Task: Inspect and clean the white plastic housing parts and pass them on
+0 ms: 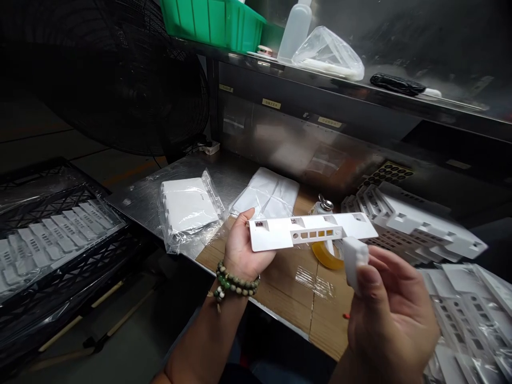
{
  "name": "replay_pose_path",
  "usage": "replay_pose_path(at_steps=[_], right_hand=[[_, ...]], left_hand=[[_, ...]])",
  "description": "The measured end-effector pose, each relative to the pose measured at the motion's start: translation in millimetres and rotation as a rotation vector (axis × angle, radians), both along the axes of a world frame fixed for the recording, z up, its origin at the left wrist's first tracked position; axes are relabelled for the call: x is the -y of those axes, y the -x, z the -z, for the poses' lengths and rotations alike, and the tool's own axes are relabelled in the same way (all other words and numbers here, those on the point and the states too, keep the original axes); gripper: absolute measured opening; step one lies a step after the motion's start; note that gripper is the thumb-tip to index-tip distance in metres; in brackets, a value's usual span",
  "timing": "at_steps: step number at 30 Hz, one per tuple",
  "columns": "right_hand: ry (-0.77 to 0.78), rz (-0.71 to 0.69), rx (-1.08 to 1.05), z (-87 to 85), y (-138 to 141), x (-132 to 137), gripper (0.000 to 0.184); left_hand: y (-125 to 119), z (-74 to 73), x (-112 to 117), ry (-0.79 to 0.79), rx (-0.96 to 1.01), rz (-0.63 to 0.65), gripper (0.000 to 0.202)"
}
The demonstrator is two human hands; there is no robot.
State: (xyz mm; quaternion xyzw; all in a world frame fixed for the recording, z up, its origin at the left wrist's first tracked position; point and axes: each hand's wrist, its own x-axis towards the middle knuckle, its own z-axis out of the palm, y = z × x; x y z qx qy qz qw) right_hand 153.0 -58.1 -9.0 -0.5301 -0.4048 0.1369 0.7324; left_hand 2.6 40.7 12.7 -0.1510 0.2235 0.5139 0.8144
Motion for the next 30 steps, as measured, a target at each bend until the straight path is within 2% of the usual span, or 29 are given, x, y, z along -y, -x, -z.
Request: replay_pose_path(at_steps=[5, 8, 11, 15, 18, 22, 26, 27, 28, 30], right_hand=[[-0.128, 0.123, 0.109, 1.2, 9.6, -4.3, 0.018], [-0.211, 0.183, 0.15, 1.0, 13.8, -9.6, 0.014], [-0.29, 0.228, 0.17, 3.3, 14.0, -14.4, 0.014], [-0.207, 0.213, 0.214, 7.9, 12.1, -14.1, 0.014], [-0.133, 0.109, 0.282, 10.1, 12.0, -13.3, 0.013], [-0.028, -0.052, 0.498, 9.9, 20.6, -17.4, 0.011], [-0.029, -0.076, 0.72, 4.1, 40.7, -18.6, 0.015], [-0.021, -0.141, 0.738, 1.1, 45.1, -17.6, 0.015], [0.001, -0.266, 0.73, -2.3, 47.8, -16.4, 0.015], [0.056, -0.588, 0.629, -9.7, 45.7, -16.0, 0.012]], left_hand=[[4.0, -1.1, 0.2, -0.034, -0.01, 0.108, 0.043], [4.8, -1.3, -0.2, -0.038, 0.0, 0.118, 0.044], [2.8, -1.2, -1.6, -0.044, 0.022, 0.078, 0.043], [-0.3, 2.4, -4.2, -0.066, 0.049, 0.023, 0.043], [-1.2, 5.8, -6.0, -0.07, 0.068, 0.014, 0.041], [-2.2, 6.9, -6.8, -0.037, 0.041, 0.017, 0.037], [-3.3, 3.8, -5.8, -0.041, 0.035, 0.035, 0.038], [-2.6, 2.8, -6.0, -0.047, 0.03, 0.056, 0.041], [-1.0, 1.8, -6.8, -0.055, 0.019, 0.06, 0.043], [5.5, 0.7, -10.0, -0.075, -0.019, 0.018, 0.041]])
